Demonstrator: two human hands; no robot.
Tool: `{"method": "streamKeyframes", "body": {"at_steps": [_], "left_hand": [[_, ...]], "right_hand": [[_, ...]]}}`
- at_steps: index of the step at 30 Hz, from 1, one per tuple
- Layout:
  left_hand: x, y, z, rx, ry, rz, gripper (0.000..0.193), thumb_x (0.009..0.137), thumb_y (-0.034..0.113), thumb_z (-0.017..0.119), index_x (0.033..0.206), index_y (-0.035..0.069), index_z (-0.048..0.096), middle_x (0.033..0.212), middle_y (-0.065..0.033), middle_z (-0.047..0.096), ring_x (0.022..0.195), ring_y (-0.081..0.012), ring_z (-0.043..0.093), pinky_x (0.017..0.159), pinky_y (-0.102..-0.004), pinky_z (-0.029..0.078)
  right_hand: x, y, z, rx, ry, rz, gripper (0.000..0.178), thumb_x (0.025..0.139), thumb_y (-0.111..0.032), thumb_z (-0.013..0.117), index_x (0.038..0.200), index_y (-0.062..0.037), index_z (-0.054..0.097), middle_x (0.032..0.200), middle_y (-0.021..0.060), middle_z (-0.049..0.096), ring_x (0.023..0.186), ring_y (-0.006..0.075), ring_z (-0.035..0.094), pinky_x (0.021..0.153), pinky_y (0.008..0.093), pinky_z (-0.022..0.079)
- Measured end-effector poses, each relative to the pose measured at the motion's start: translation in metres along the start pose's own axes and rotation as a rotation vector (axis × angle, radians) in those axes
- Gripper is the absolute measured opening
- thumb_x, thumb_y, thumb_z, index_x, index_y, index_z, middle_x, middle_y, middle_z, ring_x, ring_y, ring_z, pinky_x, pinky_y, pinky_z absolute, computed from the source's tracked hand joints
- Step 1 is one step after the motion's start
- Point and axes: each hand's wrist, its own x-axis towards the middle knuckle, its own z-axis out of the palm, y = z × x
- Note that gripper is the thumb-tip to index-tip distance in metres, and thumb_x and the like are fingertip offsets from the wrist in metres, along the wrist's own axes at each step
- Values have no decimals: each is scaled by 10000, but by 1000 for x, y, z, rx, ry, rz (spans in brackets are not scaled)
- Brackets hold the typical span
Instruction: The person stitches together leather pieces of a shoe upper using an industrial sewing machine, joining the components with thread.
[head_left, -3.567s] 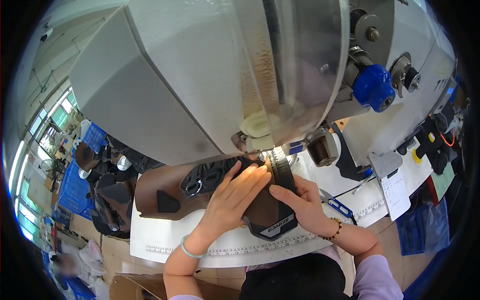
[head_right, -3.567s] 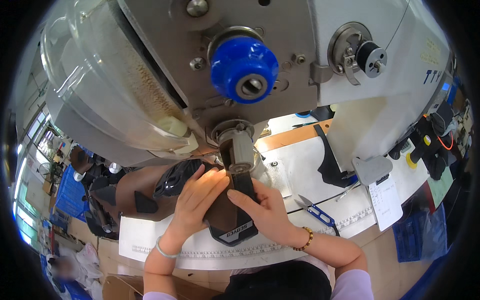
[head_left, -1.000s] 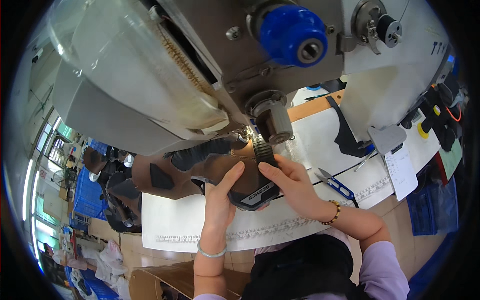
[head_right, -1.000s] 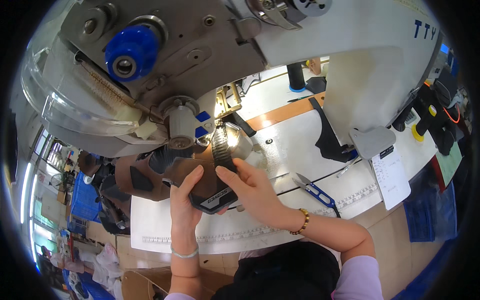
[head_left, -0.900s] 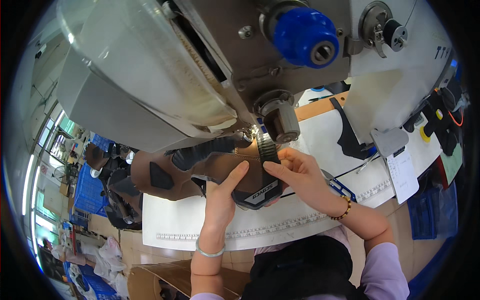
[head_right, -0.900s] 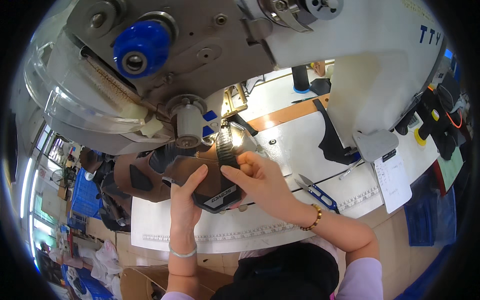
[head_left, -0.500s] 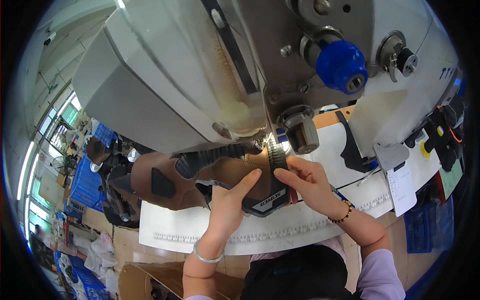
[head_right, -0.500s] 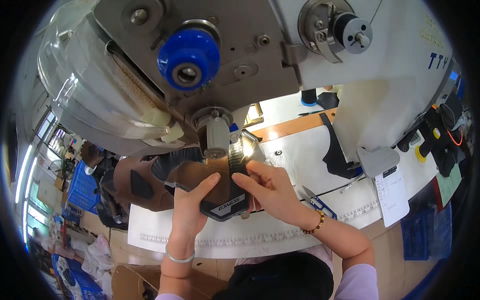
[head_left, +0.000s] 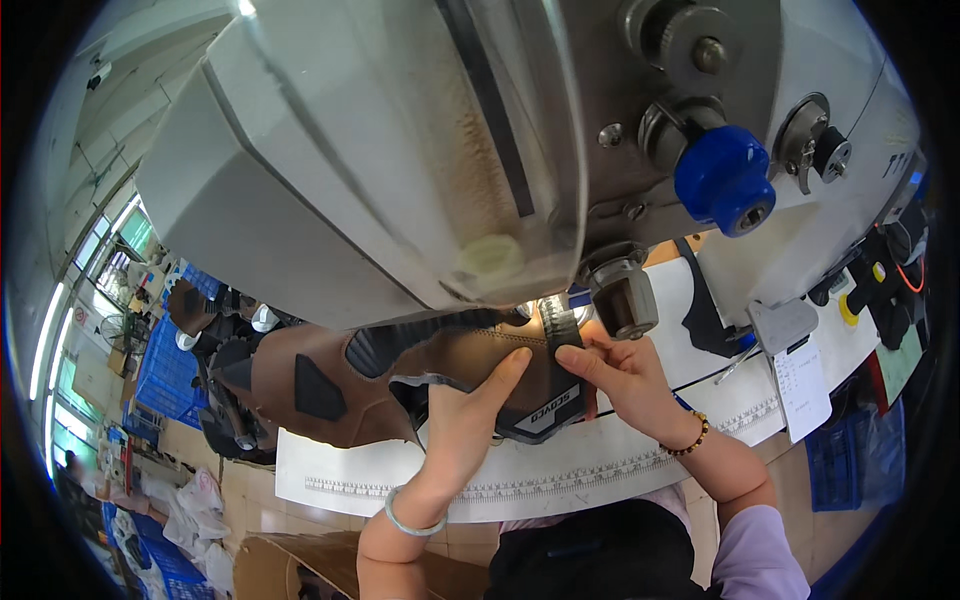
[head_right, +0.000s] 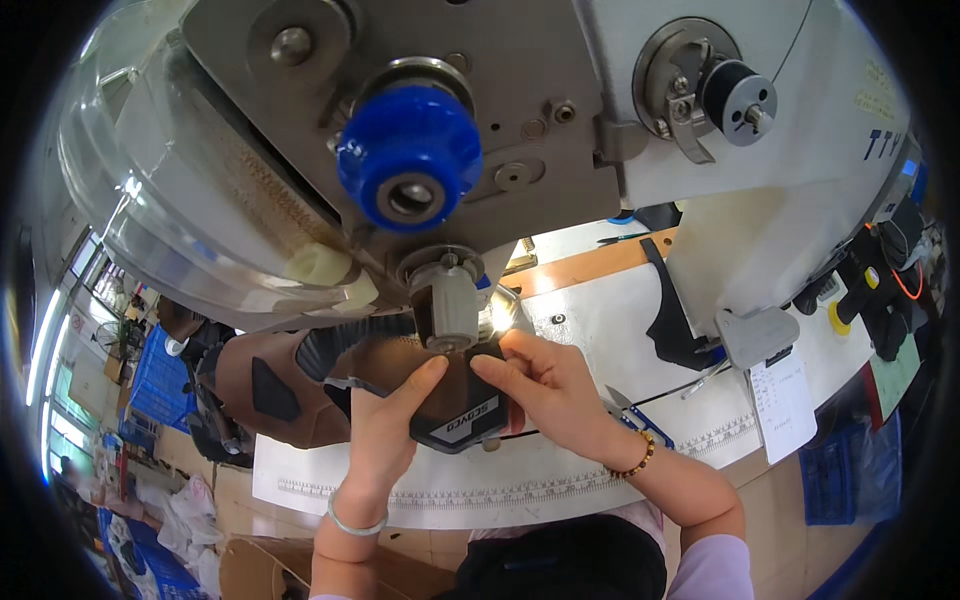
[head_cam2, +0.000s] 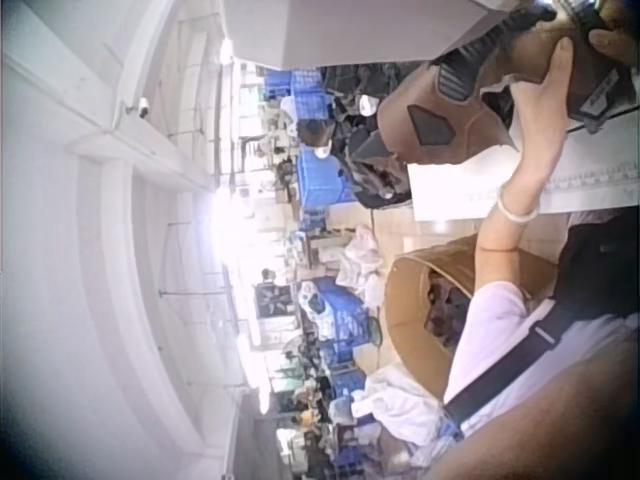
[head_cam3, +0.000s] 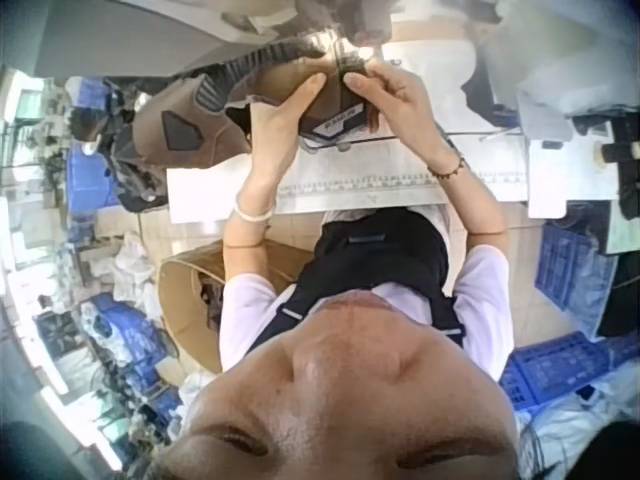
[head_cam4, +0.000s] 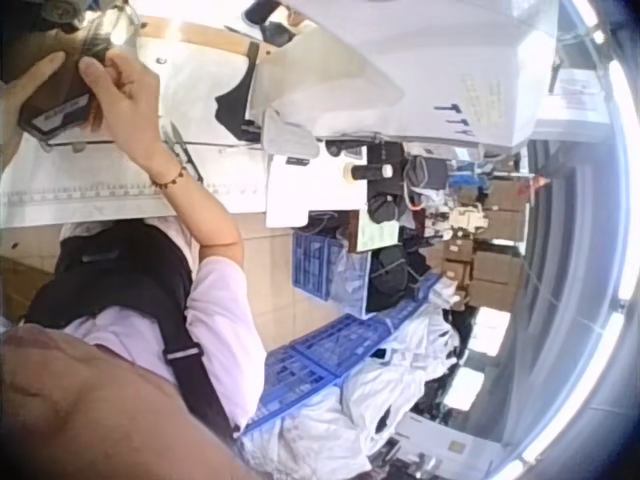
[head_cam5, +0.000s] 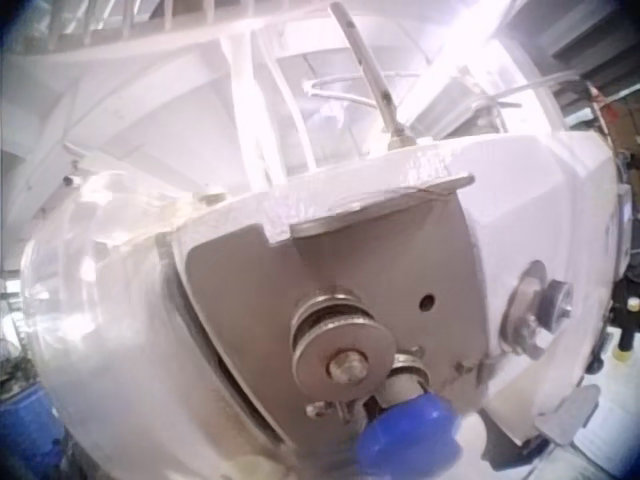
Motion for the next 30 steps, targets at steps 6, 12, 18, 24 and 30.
{"method": "streamKeyframes", "body": {"at_steps": [6, 12, 18, 24, 30], "left_hand": [[7, 18, -1, -46, -116, -164, 229, 840, 58, 634, 1049, -20, 581, 988, -47, 620, 881, -94, 573, 776, -240, 464], [7, 14, -1, -212, -43, -217, 273, 793, -27, 645, 1052, -1, 560, 992, -63, 622, 889, -135, 606, 775, -263, 496], [7, 13, -1, -143, -24, -227, 258, 797, -36, 636, 1043, 0, 566, 985, -65, 625, 885, -139, 611, 772, -262, 502], [6, 16, 3, -93, -47, -218, 265, 811, -44, 611, 1065, 3, 553, 1005, -65, 616, 899, -137, 609, 794, -267, 499], [11, 12, 3, -103, -73, -168, 222, 841, 48, 633, 1048, -24, 596, 990, -51, 628, 888, -100, 582, 798, -239, 458]], "right_hand": [[0, -1, 3, -54, 67, -35, 261, 885, -197, 613, 729, -9, 520, 526, 19, 553, 430, 59, 548, 376, 182, 413], [26, -10, -35, -157, 204, -79, 221, 897, -156, 550, 725, -21, 518, 534, 7, 512, 433, 60, 479, 425, 184, 382], [73, -39, -26, -100, 164, 87, 114, 851, -67, 530, 744, -31, 510, 639, -3, 504, 468, 69, 430, 469, 193, 387], [78, -37, -12, -5, 160, 124, 104, 845, -50, 510, 742, -46, 502, 636, -7, 491, 469, 71, 438, 448, 200, 387], [75, -37, -14, 82, 178, 179, 104, 839, -32, 490, 739, -61, 494, 632, -10, 478, 469, 73, 446, 427, 207, 386]]}}
